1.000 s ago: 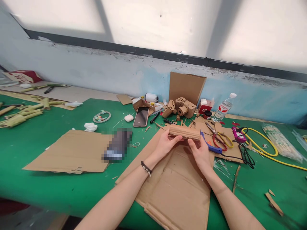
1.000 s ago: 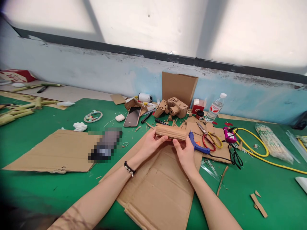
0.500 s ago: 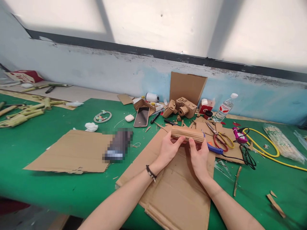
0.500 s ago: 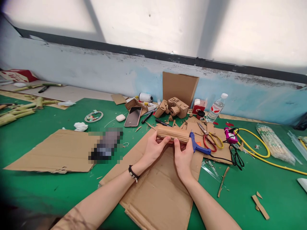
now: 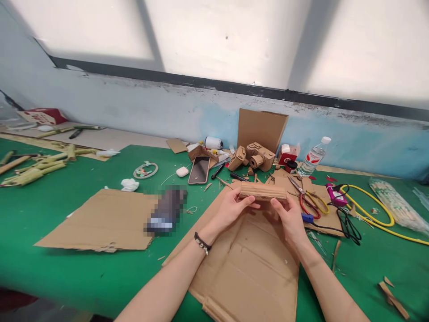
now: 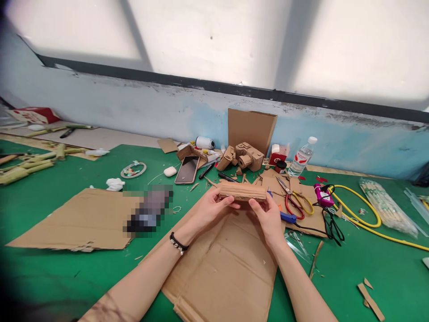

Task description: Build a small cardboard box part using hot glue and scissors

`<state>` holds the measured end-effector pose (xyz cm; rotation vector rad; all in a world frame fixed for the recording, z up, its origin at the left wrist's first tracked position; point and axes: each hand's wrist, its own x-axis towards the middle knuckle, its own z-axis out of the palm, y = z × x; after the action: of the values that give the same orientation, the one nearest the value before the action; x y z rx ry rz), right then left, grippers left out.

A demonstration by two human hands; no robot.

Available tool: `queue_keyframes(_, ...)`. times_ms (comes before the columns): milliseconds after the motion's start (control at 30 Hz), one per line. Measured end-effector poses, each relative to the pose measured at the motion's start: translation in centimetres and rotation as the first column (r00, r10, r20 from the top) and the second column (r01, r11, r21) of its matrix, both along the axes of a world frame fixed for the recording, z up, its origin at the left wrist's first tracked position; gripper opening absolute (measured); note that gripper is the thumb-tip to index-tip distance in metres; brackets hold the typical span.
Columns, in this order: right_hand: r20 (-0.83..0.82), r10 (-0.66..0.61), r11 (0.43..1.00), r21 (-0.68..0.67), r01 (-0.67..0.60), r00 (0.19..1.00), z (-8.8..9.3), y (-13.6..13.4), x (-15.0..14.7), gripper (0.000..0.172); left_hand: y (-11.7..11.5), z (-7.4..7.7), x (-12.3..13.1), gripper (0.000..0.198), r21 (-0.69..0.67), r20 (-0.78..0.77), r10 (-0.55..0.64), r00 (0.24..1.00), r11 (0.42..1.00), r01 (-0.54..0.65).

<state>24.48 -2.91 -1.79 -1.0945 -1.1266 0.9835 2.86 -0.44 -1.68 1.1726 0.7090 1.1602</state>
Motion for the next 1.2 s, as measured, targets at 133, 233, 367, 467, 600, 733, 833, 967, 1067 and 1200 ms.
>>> queue_keyframes(133, 0.053, 0.010, 1.000, -0.030, -0.009, 0.999, -0.4, -0.1, -0.4, 0.054, -0.2, 0.1, 0.2, 0.061, 0.011, 0.002, 0.041, 0.999, 0.999, -0.041)
queue_keyframes(233, 0.052, -0.061, 0.998, 0.014, 0.060, 0.997, -1.0, -0.4, -1.5, 0.055, -0.4, -0.2, 0.6, 0.064, 0.004, -0.007, 0.077, 0.997, 0.997, -0.077)
queue_keyframes(367, 0.052, -0.129, 0.991, 0.033, 0.128, 0.990, -1.4, -0.5, -2.3, 0.053, -0.5, -0.8, 1.1, 0.068, -0.032, -0.022, 0.106, 0.994, 0.994, -0.107)
queue_keyframes(467, 0.047, -0.139, 0.990, 0.027, 0.138, 0.989, -1.3, -0.4, -2.4, 0.051, -0.4, -0.7, 1.2, 0.071, -0.053, -0.009, 0.093, 0.996, 0.994, -0.093)
queue_keyframes(600, 0.054, -0.109, 0.994, 0.020, 0.108, 0.993, -0.8, -0.7, -2.5, 0.052, -0.4, -0.1, 1.5, 0.070, -0.042, -0.004, 0.103, 0.995, 0.994, -0.103)
queue_keyframes(733, 0.062, -0.125, 0.991, 0.047, 0.123, 0.990, -0.7, -1.1, -3.3, 0.055, -0.6, -0.1, 2.0, 0.072, -0.039, -0.017, 0.182, 0.983, 0.983, -0.182)
queue_keyframes(833, 0.053, -0.166, 0.985, 0.050, 0.164, 0.985, -0.6, -1.2, -3.9, 0.056, -0.7, -0.5, 2.5, 0.073, -0.059, -0.032, 0.221, 0.975, 0.973, -0.223)
queue_keyframes(967, 0.064, -0.194, 0.981, 0.039, 0.192, 0.979, -0.5, -1.3, -4.2, 0.057, -0.6, -0.7, 2.7, 0.074, -0.064, -0.064, 0.271, 0.960, 0.959, -0.275)
queue_keyframes(1067, 0.055, -0.168, 0.986, 0.015, 0.167, 0.984, -0.4, -1.1, -3.6, 0.059, -0.2, -0.3, 2.2, 0.075, -0.027, -0.071, 0.229, 0.971, 0.972, -0.232)
queue_keyframes(1200, 0.058, -0.130, 0.991, -0.004, 0.130, 0.990, -0.5, -0.7, -2.2, 0.055, 0.3, 0.0, 1.0, 0.073, -0.019, -0.046, 0.085, 0.995, 0.996, -0.086)
